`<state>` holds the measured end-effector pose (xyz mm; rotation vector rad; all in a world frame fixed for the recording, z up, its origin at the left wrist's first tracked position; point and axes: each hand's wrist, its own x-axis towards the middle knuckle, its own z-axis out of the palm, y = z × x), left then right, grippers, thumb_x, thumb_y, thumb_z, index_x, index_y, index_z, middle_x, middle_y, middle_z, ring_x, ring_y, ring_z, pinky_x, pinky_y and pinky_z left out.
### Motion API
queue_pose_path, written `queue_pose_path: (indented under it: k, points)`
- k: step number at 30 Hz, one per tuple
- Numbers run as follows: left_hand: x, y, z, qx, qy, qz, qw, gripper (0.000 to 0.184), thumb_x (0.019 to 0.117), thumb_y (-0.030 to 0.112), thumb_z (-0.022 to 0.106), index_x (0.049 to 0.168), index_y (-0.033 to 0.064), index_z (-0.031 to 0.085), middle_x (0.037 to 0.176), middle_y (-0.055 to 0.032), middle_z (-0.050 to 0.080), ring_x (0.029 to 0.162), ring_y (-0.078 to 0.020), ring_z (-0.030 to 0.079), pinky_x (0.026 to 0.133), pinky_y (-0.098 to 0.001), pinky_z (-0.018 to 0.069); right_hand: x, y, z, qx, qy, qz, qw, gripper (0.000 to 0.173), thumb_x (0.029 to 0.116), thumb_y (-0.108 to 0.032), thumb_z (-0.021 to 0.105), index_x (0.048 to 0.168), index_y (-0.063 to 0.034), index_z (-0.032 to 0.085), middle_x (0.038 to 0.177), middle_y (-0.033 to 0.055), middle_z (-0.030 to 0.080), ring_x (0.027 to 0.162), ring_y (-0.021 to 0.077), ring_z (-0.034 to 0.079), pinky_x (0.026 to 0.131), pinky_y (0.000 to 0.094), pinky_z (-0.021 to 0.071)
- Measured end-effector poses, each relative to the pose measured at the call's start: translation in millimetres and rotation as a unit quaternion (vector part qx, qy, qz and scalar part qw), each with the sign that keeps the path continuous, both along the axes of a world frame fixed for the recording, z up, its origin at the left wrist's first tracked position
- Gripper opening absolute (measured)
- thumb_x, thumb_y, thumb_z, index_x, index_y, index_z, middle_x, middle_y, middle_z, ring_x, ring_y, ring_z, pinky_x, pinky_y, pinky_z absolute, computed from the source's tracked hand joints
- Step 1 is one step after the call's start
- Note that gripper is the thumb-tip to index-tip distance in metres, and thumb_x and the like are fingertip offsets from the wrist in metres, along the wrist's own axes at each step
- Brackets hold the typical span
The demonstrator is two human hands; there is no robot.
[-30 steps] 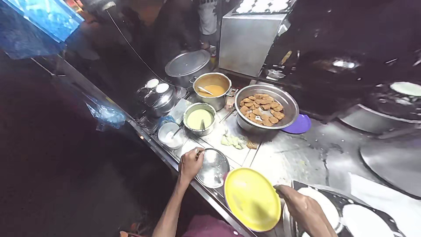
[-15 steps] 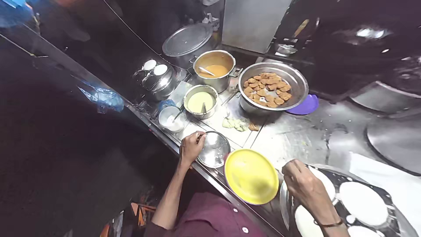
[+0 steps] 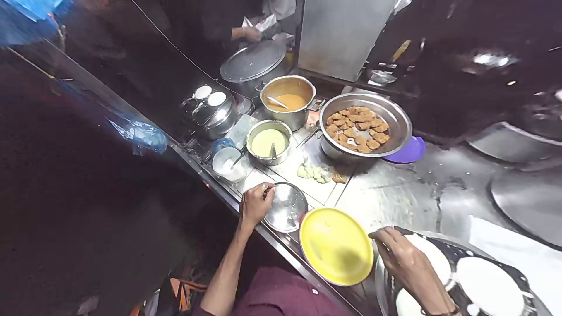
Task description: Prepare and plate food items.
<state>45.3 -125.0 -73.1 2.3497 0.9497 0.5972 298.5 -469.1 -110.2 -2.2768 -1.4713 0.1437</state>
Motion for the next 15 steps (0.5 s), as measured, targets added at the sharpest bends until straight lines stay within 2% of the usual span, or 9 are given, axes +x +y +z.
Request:
queue_pose_path:
  k: [4, 6, 8, 11, 13, 15]
  points:
    - [1, 0, 0, 0.001, -0.009, -0.002, 1.000, 0.022, 0.1001, 0.033, 0.062, 0.109, 0.0217, 0.078, 0.091, 0.0086, 0.075, 0.077, -0.0010, 0.070, 0.073, -0.0268, 0.0624, -2, -1, 0, 0.000, 0.017, -0.006, 1.000, 0.024, 0.0952, -0.007, 0.054, 0.104, -0.0120, 0.076, 0.103, 0.0076, 0.072, 0.088, 0.0262, 0.073, 0.072, 0.0471, 0.0621]
    - [1, 0, 1, -0.002, -0.018, -0.007, 1.000, 0.020, 0.0991, 0.028, 0.063, 0.111, 0.0206, 0.077, 0.097, 0.0078, 0.076, 0.081, -0.0014, 0.071, 0.074, -0.0266, 0.0631, -5, -2, 4, -0.004, 0.038, -0.006, 0.999, 0.025, 0.0965, -0.005, 0.055, 0.109, -0.0119, 0.075, 0.103, 0.0079, 0.074, 0.085, 0.0259, 0.074, 0.071, 0.0490, 0.0625]
    - [0, 0, 2, -0.007, -0.022, -0.009, 1.000, 0.019, 0.0972, 0.020, 0.062, 0.109, 0.0198, 0.076, 0.105, 0.0074, 0.075, 0.087, -0.0022, 0.072, 0.076, -0.0268, 0.0638, -8, -2, 8, -0.016, 0.061, -0.006, 0.998, 0.023, 0.1001, -0.010, 0.056, 0.114, -0.0113, 0.074, 0.102, 0.0087, 0.076, 0.083, 0.0264, 0.075, 0.071, 0.0514, 0.0624]
    - [-1, 2, 1, 0.002, -0.024, -0.021, 0.999, 0.020, 0.0935, 0.012, 0.060, 0.104, 0.0202, 0.075, 0.105, 0.0090, 0.074, 0.090, -0.0023, 0.071, 0.076, -0.0278, 0.0637, -11, 1, 15, -0.050, 0.061, -0.016, 0.997, 0.025, 0.1052, -0.029, 0.054, 0.112, -0.0146, 0.073, 0.089, 0.0086, 0.075, 0.070, 0.0292, 0.073, 0.059, 0.0552, 0.0583]
    - [-1, 3, 0, 0.002, -0.017, -0.029, 0.999, 0.020, 0.0912, 0.010, 0.059, 0.100, 0.0201, 0.075, 0.103, 0.0096, 0.074, 0.088, -0.0028, 0.071, 0.074, -0.0283, 0.0629, -12, 3, 19, -0.059, 0.064, -0.017, 0.996, 0.028, 0.1057, -0.032, 0.053, 0.110, -0.0138, 0.074, 0.087, 0.0102, 0.075, 0.068, 0.0313, 0.072, 0.058, 0.0569, 0.0570]
    - [-1, 3, -2, -0.002, -0.008, -0.031, 0.999, 0.018, 0.0912, 0.012, 0.059, 0.096, 0.0197, 0.075, 0.101, 0.0099, 0.075, 0.085, -0.0029, 0.071, 0.074, -0.0285, 0.0623, -12, 2, 21, -0.065, 0.071, -0.017, 0.995, 0.029, 0.1058, -0.031, 0.053, 0.110, -0.0117, 0.074, 0.090, 0.0116, 0.075, 0.072, 0.0321, 0.073, 0.061, 0.0578, 0.0579]
